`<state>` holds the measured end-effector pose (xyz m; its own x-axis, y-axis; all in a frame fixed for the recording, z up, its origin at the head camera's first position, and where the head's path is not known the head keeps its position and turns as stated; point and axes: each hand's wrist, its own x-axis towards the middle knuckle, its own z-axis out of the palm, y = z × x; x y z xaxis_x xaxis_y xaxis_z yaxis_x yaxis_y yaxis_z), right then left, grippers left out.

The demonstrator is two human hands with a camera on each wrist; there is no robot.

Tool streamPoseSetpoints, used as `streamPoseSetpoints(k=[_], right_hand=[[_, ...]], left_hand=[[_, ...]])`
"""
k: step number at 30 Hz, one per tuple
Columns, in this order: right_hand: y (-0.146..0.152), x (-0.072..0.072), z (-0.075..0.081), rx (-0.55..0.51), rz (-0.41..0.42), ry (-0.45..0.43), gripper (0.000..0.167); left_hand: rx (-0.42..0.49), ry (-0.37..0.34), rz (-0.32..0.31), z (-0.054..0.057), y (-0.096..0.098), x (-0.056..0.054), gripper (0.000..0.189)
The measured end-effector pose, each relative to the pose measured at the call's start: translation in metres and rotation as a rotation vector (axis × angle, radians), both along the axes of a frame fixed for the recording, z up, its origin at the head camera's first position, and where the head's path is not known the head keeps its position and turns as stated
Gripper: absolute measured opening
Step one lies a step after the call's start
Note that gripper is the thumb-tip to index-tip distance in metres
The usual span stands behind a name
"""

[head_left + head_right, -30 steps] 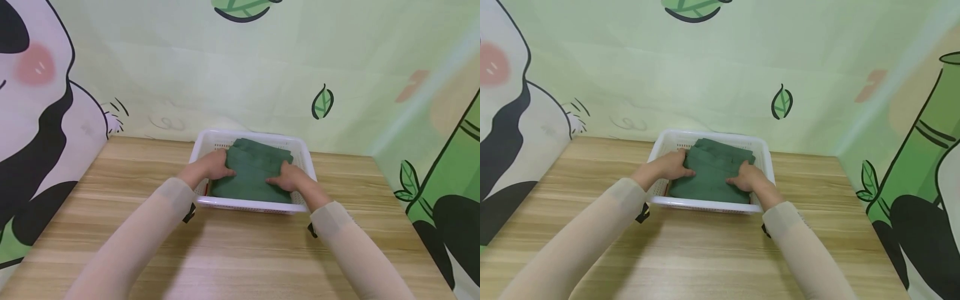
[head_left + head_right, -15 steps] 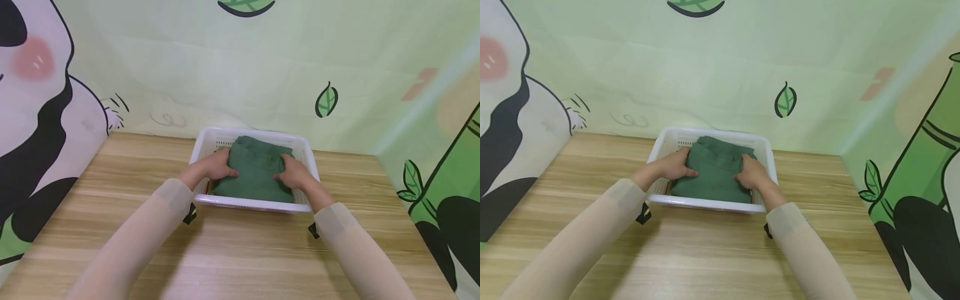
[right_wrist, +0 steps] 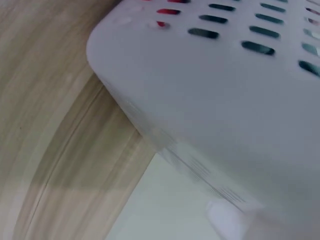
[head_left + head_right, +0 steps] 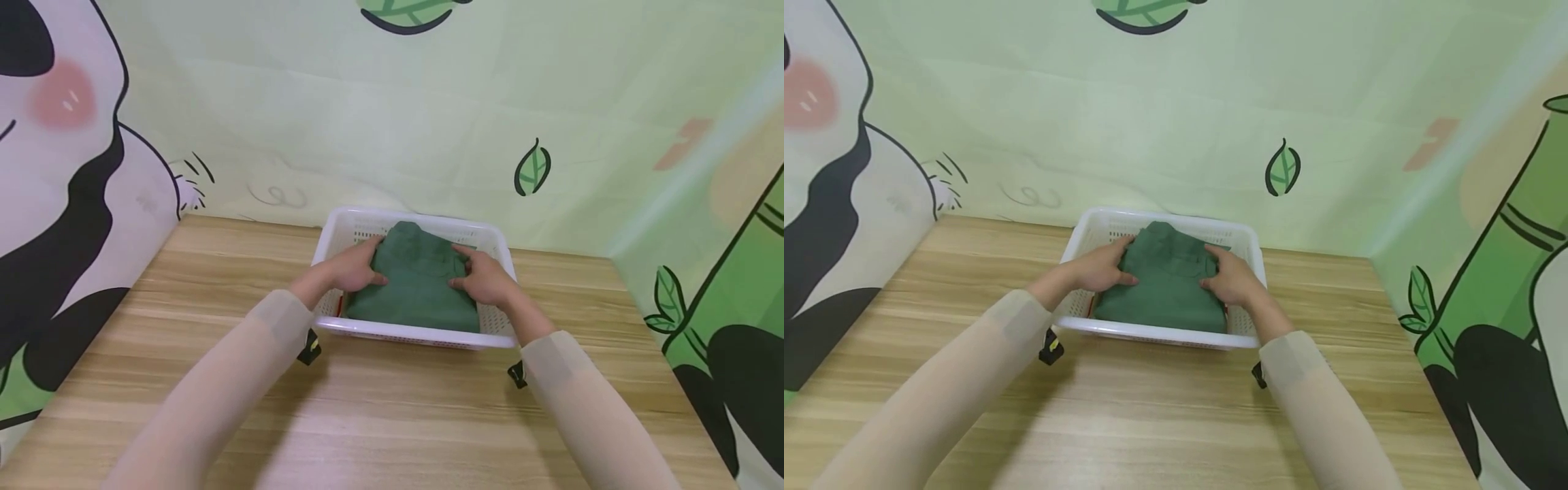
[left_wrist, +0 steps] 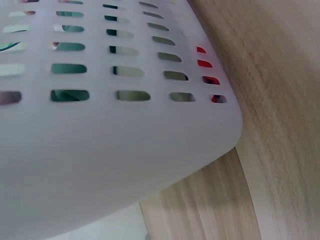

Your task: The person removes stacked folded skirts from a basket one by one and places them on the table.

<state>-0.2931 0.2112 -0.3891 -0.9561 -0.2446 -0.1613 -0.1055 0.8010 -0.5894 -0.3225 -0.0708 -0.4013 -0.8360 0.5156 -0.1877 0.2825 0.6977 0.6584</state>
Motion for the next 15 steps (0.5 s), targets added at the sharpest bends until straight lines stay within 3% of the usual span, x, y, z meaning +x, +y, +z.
streamPoseSetpoints(k=[9,15], right_hand=[[0.002,0.003,0.009,-0.025,0.071,0.061,0.049],[-0.001,0.005,0.022,-0.02,0.102,0.12,0.043]], left_hand=[[0.047,0.073,-0.003,0.012,-0.009,0.004,0.099],[0.113,0.132,-0.017,0.021,-0.018,0.008,0.104]])
